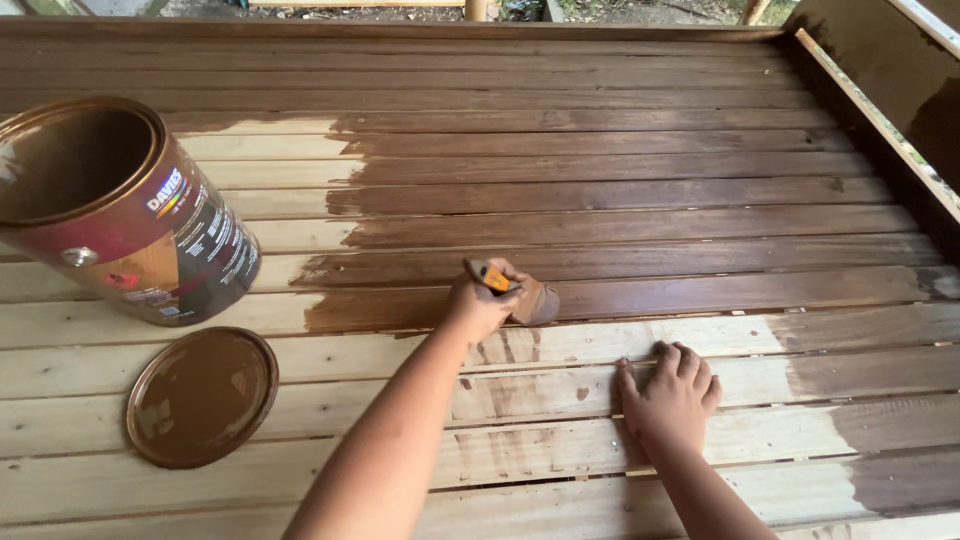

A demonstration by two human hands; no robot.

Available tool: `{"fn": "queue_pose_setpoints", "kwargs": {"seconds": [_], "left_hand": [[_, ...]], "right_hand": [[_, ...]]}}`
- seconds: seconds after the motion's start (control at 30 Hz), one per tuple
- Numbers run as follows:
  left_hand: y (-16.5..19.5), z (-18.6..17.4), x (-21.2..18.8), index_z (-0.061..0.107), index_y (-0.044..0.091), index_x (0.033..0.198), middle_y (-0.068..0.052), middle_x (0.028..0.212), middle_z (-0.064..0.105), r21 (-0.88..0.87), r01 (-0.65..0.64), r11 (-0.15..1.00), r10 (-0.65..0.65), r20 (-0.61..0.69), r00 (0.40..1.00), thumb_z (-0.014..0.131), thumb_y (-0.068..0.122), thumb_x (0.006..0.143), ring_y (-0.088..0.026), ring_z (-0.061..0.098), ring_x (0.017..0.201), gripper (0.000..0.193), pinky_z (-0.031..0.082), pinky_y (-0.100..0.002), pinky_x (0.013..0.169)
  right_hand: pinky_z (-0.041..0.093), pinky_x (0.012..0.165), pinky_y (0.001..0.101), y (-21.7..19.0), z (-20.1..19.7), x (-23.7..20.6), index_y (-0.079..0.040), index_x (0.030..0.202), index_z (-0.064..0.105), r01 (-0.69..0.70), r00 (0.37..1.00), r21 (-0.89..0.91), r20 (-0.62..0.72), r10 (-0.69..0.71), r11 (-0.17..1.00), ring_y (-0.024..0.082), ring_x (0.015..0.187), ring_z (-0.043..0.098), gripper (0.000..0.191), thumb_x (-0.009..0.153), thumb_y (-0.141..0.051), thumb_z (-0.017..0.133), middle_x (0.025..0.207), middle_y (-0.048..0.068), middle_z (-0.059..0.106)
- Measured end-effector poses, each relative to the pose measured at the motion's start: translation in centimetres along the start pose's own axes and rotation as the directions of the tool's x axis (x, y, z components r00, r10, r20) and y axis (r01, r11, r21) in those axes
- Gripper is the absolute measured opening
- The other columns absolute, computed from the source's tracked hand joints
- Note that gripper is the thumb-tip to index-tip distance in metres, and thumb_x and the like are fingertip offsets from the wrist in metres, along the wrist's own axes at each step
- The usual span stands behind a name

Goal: The person applies brown wood stain to the slatted surface of a wooden bench using a wide brush. They dip the brush into a lid holding stain, spread the stain across bare planks, and work section by section across the bench top.

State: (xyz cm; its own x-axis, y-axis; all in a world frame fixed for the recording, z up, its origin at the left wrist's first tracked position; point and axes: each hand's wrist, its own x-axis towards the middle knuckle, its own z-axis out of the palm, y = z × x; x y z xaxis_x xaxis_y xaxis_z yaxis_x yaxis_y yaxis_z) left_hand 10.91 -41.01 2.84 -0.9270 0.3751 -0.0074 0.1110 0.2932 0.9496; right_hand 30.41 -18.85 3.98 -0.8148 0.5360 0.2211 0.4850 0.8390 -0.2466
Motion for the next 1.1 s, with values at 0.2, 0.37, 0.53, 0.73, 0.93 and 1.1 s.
{"fn": "queue_pose_setpoints", "kwargs": {"seconds": [0.2, 0.37, 0.53, 0.73, 0.93, 1.1], "left_hand": [[-4.3, -9.5, -3.4, 0.065, 0.010, 0.108, -0.004, 0.100, 0.074, -0.219, -0.102, 0.970, 0.070, -0.150, 0.986, 0.079, 0.004, 0.080, -0.013, 0.071, 0.085, 0.032, 0.062, -0.026, 0.071], [-5.3, -23.6, -10.1, 0.069, 0.009, 0.107, -0.005, 0.102, 0.076, 0.273, -0.167, 0.947, 0.232, -0.227, 0.946, 0.082, 0.013, 0.081, -0.015, 0.071, 0.090, 0.029, 0.061, -0.029, 0.077], [0.5, -29.3, -12.4, 0.074, 0.007, 0.098, -0.008, 0.091, 0.079, 0.560, 0.042, 0.827, 0.115, -0.242, 0.963, 0.077, 0.008, 0.082, -0.019, 0.075, 0.081, 0.016, 0.059, -0.033, 0.075], [4.7, -17.2, -9.8, 0.075, 0.019, 0.106, -0.010, 0.085, 0.077, 0.681, 0.287, 0.674, -0.004, -0.385, 0.923, 0.069, 0.018, 0.086, -0.029, 0.074, 0.083, 0.021, 0.057, -0.047, 0.076], [7.0, 4.3, -3.5, 0.068, 0.012, 0.097, -0.015, 0.078, 0.073, 0.891, 0.079, 0.447, 0.273, -0.220, 0.937, 0.053, 0.014, 0.095, -0.033, 0.073, 0.076, 0.015, 0.057, -0.048, 0.068], [9.8, 20.5, 1.6, 0.068, 0.010, 0.094, -0.016, 0.081, 0.073, 0.897, -0.157, 0.412, 0.456, -0.055, 0.888, 0.055, 0.012, 0.094, -0.033, 0.073, 0.079, 0.013, 0.057, -0.047, 0.072]], "right_hand": [[0.011, 0.122, 0.0541, 0.3, 0.0, 0.0, -0.009, 0.141, 0.051, -0.004, 1.000, -0.002, 0.010, 0.004, 1.000, 0.032, 0.147, 0.029, 0.073, 0.089, -0.061, 0.056, 0.150, 0.016, 0.044], [0.011, 0.121, 0.0540, 0.3, 0.2, 0.0, -0.008, 0.142, 0.050, -0.019, 1.000, -0.006, 0.011, 0.019, 1.000, 0.032, 0.147, 0.028, 0.076, 0.089, -0.063, 0.056, 0.151, 0.016, 0.044], [0.014, 0.123, 0.0520, 0.9, 0.6, -0.1, -0.006, 0.142, 0.051, 0.008, 1.000, 0.038, -0.020, -0.007, 0.999, 0.032, 0.146, 0.030, 0.077, 0.088, -0.059, 0.060, 0.151, 0.016, 0.044], [0.030, 0.118, 0.0478, 3.4, 0.9, 0.2, -0.008, 0.133, 0.058, 0.101, 0.995, 0.237, -0.009, -0.102, 0.966, 0.037, 0.138, 0.039, 0.068, 0.077, -0.043, 0.077, 0.148, 0.017, 0.047], [0.042, 0.111, 0.0443, 7.2, -2.5, -0.6, -0.004, 0.126, 0.061, 0.212, 0.965, 0.572, 0.006, -0.262, 0.792, 0.038, 0.136, 0.047, 0.056, 0.077, -0.022, 0.080, 0.145, 0.020, 0.049], [0.041, 0.109, 0.0429, 12.4, -5.7, -0.9, -0.006, 0.121, 0.066, 0.153, 0.963, 0.585, 0.093, -0.254, 0.796, 0.035, 0.135, 0.049, 0.046, 0.078, -0.016, 0.079, 0.144, 0.016, 0.052]]}}
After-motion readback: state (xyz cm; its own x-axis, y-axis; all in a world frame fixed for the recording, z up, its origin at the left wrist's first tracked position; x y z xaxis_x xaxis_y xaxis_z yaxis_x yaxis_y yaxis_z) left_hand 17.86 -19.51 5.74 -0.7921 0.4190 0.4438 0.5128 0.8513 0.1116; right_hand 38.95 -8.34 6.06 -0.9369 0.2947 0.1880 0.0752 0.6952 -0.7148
